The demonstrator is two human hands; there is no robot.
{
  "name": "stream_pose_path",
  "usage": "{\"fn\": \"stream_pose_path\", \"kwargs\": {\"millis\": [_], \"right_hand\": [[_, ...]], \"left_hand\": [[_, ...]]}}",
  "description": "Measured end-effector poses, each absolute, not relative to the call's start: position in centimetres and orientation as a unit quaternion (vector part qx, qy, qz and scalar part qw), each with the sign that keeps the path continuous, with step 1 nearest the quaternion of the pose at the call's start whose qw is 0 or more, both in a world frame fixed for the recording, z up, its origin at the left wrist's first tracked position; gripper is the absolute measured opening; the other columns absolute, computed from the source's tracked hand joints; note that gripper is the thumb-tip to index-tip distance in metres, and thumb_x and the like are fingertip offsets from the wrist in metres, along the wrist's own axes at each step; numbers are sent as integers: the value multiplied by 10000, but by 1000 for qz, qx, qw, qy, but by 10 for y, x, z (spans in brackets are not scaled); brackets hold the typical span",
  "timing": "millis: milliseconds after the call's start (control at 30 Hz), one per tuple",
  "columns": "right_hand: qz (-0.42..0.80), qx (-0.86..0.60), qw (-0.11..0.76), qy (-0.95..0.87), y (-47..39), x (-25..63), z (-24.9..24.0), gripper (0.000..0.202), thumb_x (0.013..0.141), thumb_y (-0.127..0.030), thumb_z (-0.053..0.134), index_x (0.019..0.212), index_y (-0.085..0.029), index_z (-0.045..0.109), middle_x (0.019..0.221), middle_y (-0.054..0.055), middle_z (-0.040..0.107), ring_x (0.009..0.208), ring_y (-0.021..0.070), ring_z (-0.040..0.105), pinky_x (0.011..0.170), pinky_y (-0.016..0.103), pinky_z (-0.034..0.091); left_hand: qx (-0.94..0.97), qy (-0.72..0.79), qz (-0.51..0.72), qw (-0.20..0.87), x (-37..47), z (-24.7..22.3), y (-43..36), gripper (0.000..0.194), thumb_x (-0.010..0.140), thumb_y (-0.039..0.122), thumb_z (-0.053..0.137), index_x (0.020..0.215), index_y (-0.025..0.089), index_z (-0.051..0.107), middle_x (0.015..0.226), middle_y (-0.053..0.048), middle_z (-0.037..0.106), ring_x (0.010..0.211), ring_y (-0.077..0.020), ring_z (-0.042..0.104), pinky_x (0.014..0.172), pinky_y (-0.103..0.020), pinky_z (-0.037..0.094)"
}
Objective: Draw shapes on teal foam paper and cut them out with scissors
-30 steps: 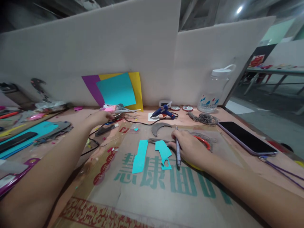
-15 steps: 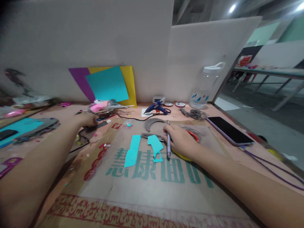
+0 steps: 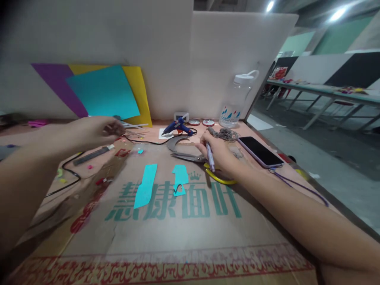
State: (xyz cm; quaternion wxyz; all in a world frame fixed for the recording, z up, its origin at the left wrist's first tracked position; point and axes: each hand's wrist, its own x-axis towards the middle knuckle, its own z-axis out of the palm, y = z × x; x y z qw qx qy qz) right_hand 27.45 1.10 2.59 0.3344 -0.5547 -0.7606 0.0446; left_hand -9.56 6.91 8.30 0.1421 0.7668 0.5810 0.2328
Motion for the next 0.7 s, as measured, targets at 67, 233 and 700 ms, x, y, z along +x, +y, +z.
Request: {"fn": "stream_pose_path", "kwargs": {"millis": [67,233,700], "right_hand": [[67,-536,354,-763,-2,262,40,255,963,-386,538,769,-223,506,685,-7,609,654,161,579,627,266,429],[299,-422,390,-762,-27,229,54,173,902,-352,663,923,-217,558,827,19,696,748,170,668,665,288,522],[291,-498,317,-753,-28,268,19,147,870,-256,658,907,-234,518,688,-37,604,568,136,576,527,252,461]], "left_hand": [[836,498,221,64,-61,79,43,308,862,222,650,1167,219,693,1010,0,716,878,-194,676,787,-305,510],[903,306,302,11,15,64,-15,158,919,156,601,1066,184,653,1014,-51,707,931,-184,668,822,-298,529],[955,268,120,44,4,-18,-37,434,1030,404,505,1375,159,600,1463,-145,591,1354,-338,547,1107,-530,492]]}}
